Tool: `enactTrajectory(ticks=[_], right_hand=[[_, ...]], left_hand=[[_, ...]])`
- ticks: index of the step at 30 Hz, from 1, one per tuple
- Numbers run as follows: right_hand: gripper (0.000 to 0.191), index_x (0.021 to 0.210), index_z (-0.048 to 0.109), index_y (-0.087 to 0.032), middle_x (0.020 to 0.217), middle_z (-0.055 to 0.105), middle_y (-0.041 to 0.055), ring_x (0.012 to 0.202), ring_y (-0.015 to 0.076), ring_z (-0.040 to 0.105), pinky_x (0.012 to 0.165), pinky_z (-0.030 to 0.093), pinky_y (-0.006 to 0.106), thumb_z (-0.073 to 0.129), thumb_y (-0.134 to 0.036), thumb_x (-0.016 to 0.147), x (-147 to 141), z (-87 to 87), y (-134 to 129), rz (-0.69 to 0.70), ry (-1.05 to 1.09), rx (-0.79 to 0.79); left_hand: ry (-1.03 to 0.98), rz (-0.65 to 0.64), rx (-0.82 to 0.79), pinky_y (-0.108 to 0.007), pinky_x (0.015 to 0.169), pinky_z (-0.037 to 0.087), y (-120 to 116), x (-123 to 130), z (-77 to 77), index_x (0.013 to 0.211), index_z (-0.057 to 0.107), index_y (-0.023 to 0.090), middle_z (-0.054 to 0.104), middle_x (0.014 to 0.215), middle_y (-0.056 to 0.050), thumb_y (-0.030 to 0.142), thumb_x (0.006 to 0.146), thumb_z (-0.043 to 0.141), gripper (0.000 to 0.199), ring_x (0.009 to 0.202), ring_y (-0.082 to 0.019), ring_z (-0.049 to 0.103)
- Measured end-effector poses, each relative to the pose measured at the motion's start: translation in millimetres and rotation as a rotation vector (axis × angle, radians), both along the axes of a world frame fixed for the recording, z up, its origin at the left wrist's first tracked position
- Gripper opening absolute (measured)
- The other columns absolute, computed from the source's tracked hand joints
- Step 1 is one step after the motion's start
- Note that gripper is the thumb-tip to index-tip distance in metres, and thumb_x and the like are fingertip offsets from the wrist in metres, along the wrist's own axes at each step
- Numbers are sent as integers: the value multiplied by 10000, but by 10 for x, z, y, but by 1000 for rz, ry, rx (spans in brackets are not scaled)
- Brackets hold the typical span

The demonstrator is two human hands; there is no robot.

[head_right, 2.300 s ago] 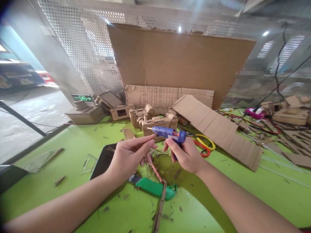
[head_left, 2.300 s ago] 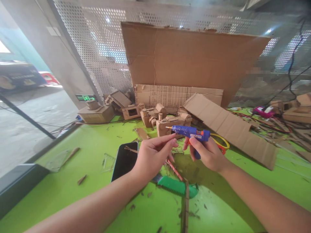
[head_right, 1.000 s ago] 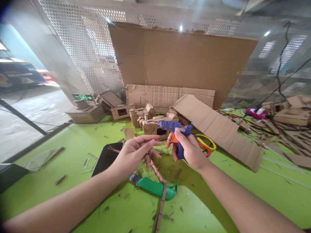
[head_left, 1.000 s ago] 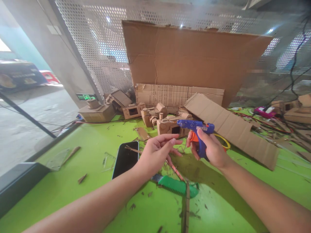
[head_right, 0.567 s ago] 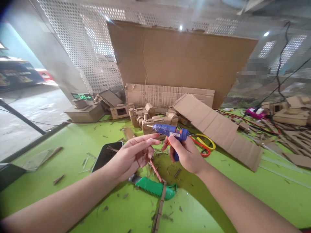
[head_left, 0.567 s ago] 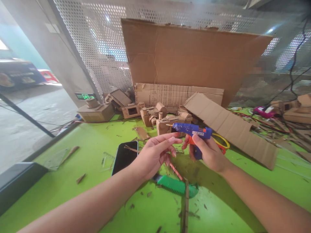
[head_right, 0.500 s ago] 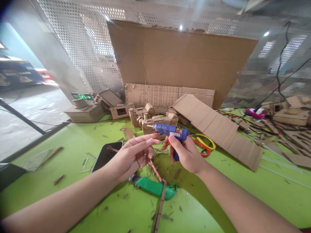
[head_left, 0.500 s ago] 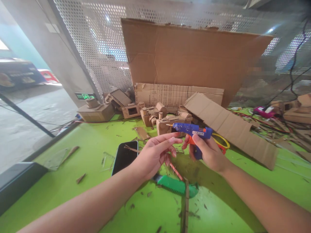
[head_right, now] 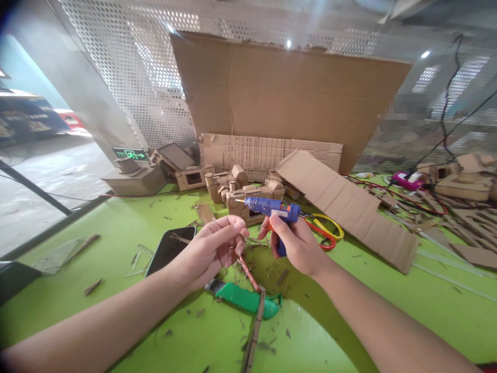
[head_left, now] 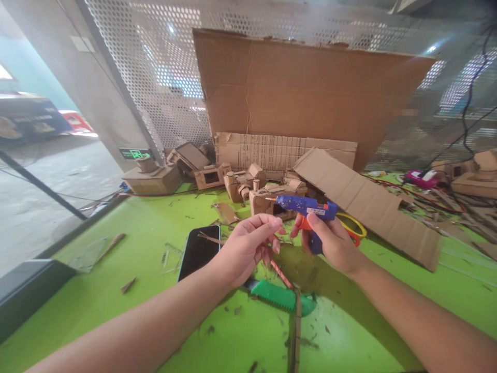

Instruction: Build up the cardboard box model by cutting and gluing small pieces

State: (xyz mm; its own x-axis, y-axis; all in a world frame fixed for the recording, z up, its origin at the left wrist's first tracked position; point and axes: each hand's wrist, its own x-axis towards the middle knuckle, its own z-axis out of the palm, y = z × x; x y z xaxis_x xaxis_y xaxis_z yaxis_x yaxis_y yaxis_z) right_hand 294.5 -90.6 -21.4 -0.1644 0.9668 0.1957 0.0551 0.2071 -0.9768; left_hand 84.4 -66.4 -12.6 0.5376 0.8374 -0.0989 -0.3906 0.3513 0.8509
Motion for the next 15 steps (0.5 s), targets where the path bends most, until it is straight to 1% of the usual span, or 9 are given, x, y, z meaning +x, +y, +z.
enactTrajectory(ticks=[2, 3, 6, 8, 13, 15], right_hand=[[412, 966, 644, -201, 744, 696, 8, 496, 111, 599, 476, 457, 231, 533, -593, 1030, 0, -2, -9, 10, -9, -4], [417, 971, 644, -200, 725, 687, 4, 497, 115, 600, 479, 457, 234, 533, -598, 1028, -2, 0, -16, 16, -17, -7], [432, 981, 650, -193, 636, 641, -16, 491, 118, 582, 475, 444, 234, 533, -607, 1026, -14, 15, -38, 31, -47, -5], [433, 990, 658, -193, 603, 621, -24, 493, 117, 570, 474, 434, 232, 529, -604, 1030, -19, 24, -46, 38, -74, 10], [414, 987, 676, -203, 605, 624, -21, 503, 118, 580, 484, 429, 237, 525, -585, 1041, 0, -1, -35, 19, -142, 53], [421, 976, 680, -203, 618, 636, -13, 507, 123, 589, 497, 436, 246, 521, -588, 1041, 11, -20, -26, -2, -162, 58]], left_hand=[[21, -3, -8, -127, 437, 421, 12, -2, -10, 777, 693, 160, 620, 592, 26, 418, 841, 845, 306, 507, -52, 562], [28, 2, -15, -125, 443, 424, 15, -2, -12, 783, 701, 154, 631, 606, 21, 419, 838, 848, 308, 511, -49, 563], [16, 34, -53, -126, 458, 441, 12, 2, -4, 901, 771, 139, 718, 776, -11, 366, 797, 888, 276, 554, -42, 585], [-4, 49, -75, -129, 455, 442, 6, 8, 3, 962, 798, 142, 747, 876, -26, 328, 776, 904, 284, 565, -40, 588], [-65, 58, -110, -119, 473, 444, 0, 17, 3, 947, 818, 140, 747, 890, -28, 304, 753, 920, 274, 576, -38, 584], [-82, 52, -109, -116, 454, 425, -1, 15, 6, 966, 822, 137, 748, 896, -30, 301, 752, 919, 287, 572, -36, 576]])
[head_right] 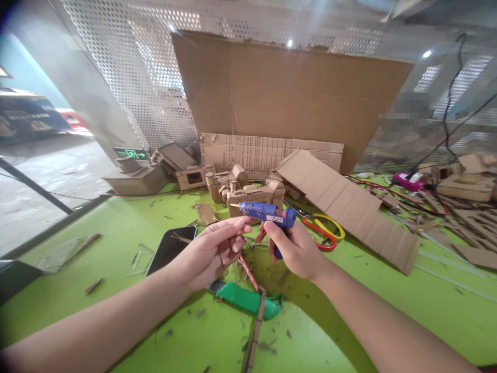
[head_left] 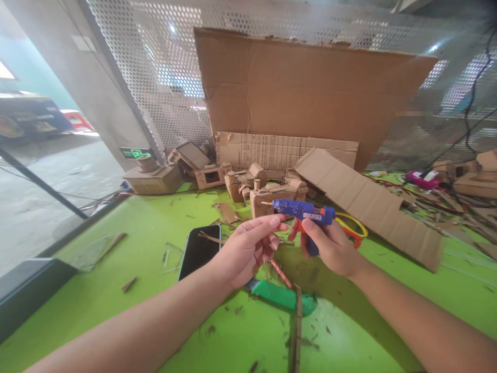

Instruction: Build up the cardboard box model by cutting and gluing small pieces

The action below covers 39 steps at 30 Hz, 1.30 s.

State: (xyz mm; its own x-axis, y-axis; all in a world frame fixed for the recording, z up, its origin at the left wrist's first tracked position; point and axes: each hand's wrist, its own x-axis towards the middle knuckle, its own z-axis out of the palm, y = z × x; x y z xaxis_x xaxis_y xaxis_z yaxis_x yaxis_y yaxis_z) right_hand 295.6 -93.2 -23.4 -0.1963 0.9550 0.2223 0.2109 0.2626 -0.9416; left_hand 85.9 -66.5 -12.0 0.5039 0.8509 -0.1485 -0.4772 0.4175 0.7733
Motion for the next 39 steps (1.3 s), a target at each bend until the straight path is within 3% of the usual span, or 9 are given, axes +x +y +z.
enactTrajectory(ticks=[7, 14, 19, 27, 31, 36, 39], right_hand=[[465, 932, 666, -192, 608, 623, -15, 487, 116, 573, 481, 414, 242, 509, -619, 1033, -6, 35, 3, -34, 15, -8], [450, 944, 684, -199, 604, 623, -11, 501, 132, 591, 488, 427, 252, 518, -607, 1032, 5, 18, 4, -9, -24, 2], [439, 930, 691, -200, 615, 635, -6, 506, 131, 601, 512, 443, 256, 506, -580, 1047, 10, -18, 22, -32, -81, 33], [415, 945, 666, -198, 709, 689, 0, 443, 106, 584, 434, 443, 225, 527, -579, 1034, 3, 28, 97, -20, 254, -86], [417, 921, 651, -189, 844, 750, 43, 417, 96, 580, 402, 436, 226, 525, -572, 1030, 18, 25, 128, 6, 353, -110], [415, 932, 645, -186, 689, 684, 3, 404, 106, 568, 404, 431, 222, 536, -576, 1024, 12, 37, 116, 17, 330, -136], [412, 950, 643, -187, 726, 696, 7, 417, 102, 573, 415, 432, 223, 540, -579, 1024, 6, 43, 101, 16, 307, -142]], left_hand=[[-7, -14, 6, -122, 481, 451, 1, -23, 19, 917, 822, 127, 718, 804, -15, 319, 747, 920, 274, 570, -45, 587], [12, -5, -14, -115, 486, 447, 8, -7, -3, 999, 821, 133, 755, 920, -32, 277, 768, 905, 285, 575, -32, 581], [8, -25, 5, -113, 477, 439, 7, -14, 4, 990, 815, 120, 719, 819, -8, 318, 775, 899, 304, 550, -28, 567], [107, -83, 70, -139, 434, 386, 2, -19, -13, 701, 673, 159, 611, 563, 9, 452, 821, 847, 361, 476, -57, 520], [174, -29, 100, -140, 468, 401, 12, -8, -45, 739, 740, 144, 737, 725, -34, 436, 791, 876, 326, 516, -45, 555], [202, -7, 127, -158, 471, 407, 4, 14, -43, 932, 819, 151, 817, 1024, -100, 381, 808, 864, 264, 522, -36, 549], [201, 23, 139, -157, 444, 377, 3, 16, -35, 910, 813, 157, 798, 839, -63, 343, 779, 892, 241, 483, -36, 516]])
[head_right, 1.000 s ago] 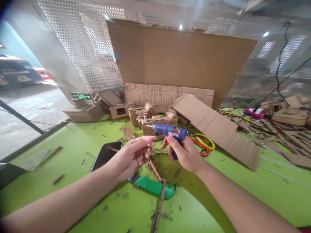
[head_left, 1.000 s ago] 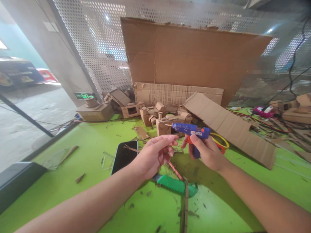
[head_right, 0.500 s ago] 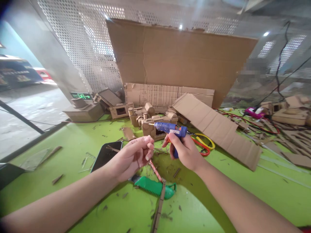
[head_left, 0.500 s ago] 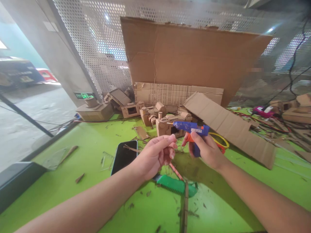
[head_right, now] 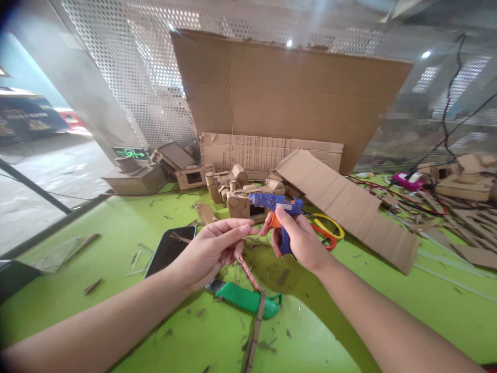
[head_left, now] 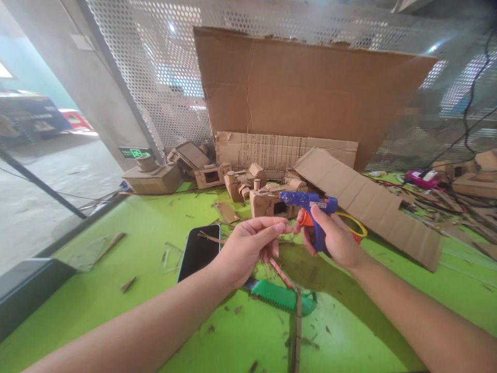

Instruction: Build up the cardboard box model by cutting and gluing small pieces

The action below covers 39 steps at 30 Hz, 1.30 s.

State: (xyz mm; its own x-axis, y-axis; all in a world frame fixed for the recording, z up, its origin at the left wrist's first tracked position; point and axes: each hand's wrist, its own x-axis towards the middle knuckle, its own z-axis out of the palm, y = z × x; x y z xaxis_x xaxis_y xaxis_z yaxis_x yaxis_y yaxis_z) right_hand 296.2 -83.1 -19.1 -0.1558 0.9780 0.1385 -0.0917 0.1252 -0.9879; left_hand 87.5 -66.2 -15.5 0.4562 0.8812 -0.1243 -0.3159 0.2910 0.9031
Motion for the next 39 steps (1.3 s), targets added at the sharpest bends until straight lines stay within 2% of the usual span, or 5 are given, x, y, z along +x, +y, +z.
enactTrajectory(ticks=[4, 16, 20, 24, 39], right_hand=[[428, 962, 647, -190, 789, 723, 26, 439, 108, 586, 431, 443, 240, 549, -603, 1012, -4, -13, -26, 12, -47, -6], [486, 903, 678, -204, 634, 642, -5, 506, 131, 584, 500, 449, 259, 526, -655, 1006, -32, 9, -78, -17, -256, 45], [457, 928, 657, -196, 806, 714, 21, 506, 112, 597, 498, 455, 252, 538, -630, 1011, -25, -42, -41, -29, -237, 53], [490, 918, 659, -191, 629, 646, -9, 483, 121, 575, 493, 432, 247, 516, -650, 1011, -25, -15, -46, -35, -236, 32], [472, 978, 681, -205, 610, 626, -10, 506, 148, 583, 486, 453, 271, 545, -657, 994, -55, 8, -103, 1, -266, 44]], left_hand=[[12, 7, 5, -147, 429, 341, 7, -13, 7, 779, 779, 149, 626, 547, 16, 378, 775, 897, 258, 445, -38, 480], [-109, 24, -71, -153, 479, 388, -44, -17, 82, 1075, 833, 186, 808, 998, -67, 337, 795, 884, 323, 549, -36, 549], [-121, -19, -4, -168, 416, 290, -58, -31, 112, 916, 807, 163, 746, 738, -28, 416, 783, 881, 295, 477, -45, 495], [-51, -44, -2, -176, 437, 323, -31, -34, 68, 698, 678, 166, 604, 545, 13, 470, 809, 851, 367, 457, -62, 483], [-90, 34, -101, -167, 407, 309, -26, -6, 44, 870, 803, 148, 770, 881, -42, 375, 761, 905, 272, 496, -29, 493]])
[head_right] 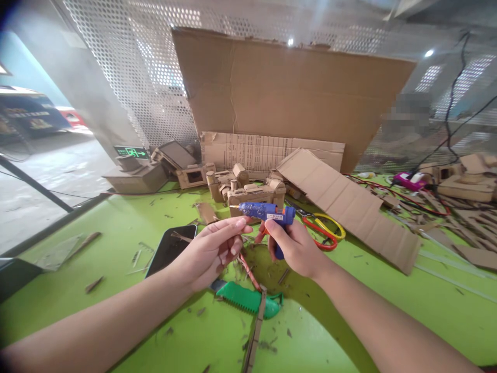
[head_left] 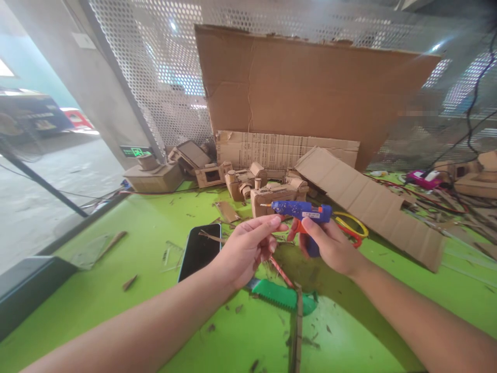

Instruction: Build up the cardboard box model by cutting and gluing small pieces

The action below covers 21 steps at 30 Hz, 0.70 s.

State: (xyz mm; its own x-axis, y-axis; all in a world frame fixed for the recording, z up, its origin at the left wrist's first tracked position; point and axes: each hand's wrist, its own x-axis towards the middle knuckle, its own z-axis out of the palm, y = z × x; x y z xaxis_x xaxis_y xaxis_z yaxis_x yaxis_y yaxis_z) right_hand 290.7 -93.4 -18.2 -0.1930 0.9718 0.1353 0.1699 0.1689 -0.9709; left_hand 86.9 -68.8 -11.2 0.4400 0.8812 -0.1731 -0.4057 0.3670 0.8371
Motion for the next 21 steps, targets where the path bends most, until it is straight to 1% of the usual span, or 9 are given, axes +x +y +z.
enactTrajectory(ticks=[4, 5, 8, 10, 14, 16, 18, 21], right_hand=[[485, 905, 667, -205, 608, 628, -5, 502, 144, 586, 495, 445, 270, 530, -661, 999, 6, 20, 5, -23, -23, 7], [494, 897, 662, -205, 601, 624, -6, 497, 143, 584, 493, 441, 269, 526, -669, 996, 8, 21, 10, -26, -20, 2], [504, 907, 659, -207, 590, 617, -8, 487, 145, 574, 478, 433, 270, 528, -687, 985, 14, 11, 22, -28, 3, -7], [489, 915, 666, -209, 618, 632, -4, 491, 143, 575, 475, 432, 270, 538, -676, 987, 22, -6, 25, -26, 15, -4], [472, 900, 674, -205, 629, 650, -1, 491, 136, 584, 483, 440, 267, 544, -648, 1000, 30, -31, 21, -18, 9, -2], [467, 913, 671, -204, 636, 662, -1, 488, 133, 588, 488, 446, 264, 539, -642, 1005, 25, -32, 18, -13, 15, 4], [456, 932, 664, -204, 666, 674, 0, 496, 129, 596, 496, 451, 259, 535, -634, 1012, 16, -30, 19, -14, 22, 18], [443, 933, 656, -199, 707, 680, 2, 506, 119, 597, 501, 449, 249, 535, -617, 1019, 10, -33, 31, -11, 32, 21]], left_hand=[[-23, 16, 15, -165, 444, 333, -11, -14, 29, 968, 823, 161, 743, 850, -26, 386, 746, 912, 328, 517, -34, 507], [-26, 16, 19, -171, 451, 335, -12, -18, 36, 968, 821, 157, 731, 828, -24, 394, 742, 912, 340, 518, -38, 508], [-19, 14, 21, -190, 443, 306, -8, -21, 40, 876, 796, 149, 675, 711, -7, 402, 729, 910, 314, 498, -53, 497], [6, 15, 11, -192, 435, 285, -4, -16, 29, 872, 791, 149, 648, 668, 1, 405, 731, 907, 315, 485, -54, 483], [-6, 23, -29, -173, 451, 318, -4, -4, 8, 996, 811, 149, 694, 769, -10, 399, 734, 916, 377, 513, -38, 493], [-28, 27, -34, -164, 440, 309, -10, -3, 11, 1016, 816, 156, 707, 807, -9, 393, 746, 911, 372, 515, -29, 492], [-51, 21, -21, -160, 426, 297, -21, -6, 27, 1029, 821, 158, 704, 802, -1, 387, 770, 896, 354, 506, -23, 488], [-115, -6, 19, -154, 450, 339, -42, -16, 72, 1027, 818, 150, 692, 762, 8, 371, 775, 891, 343, 503, -26, 501]])
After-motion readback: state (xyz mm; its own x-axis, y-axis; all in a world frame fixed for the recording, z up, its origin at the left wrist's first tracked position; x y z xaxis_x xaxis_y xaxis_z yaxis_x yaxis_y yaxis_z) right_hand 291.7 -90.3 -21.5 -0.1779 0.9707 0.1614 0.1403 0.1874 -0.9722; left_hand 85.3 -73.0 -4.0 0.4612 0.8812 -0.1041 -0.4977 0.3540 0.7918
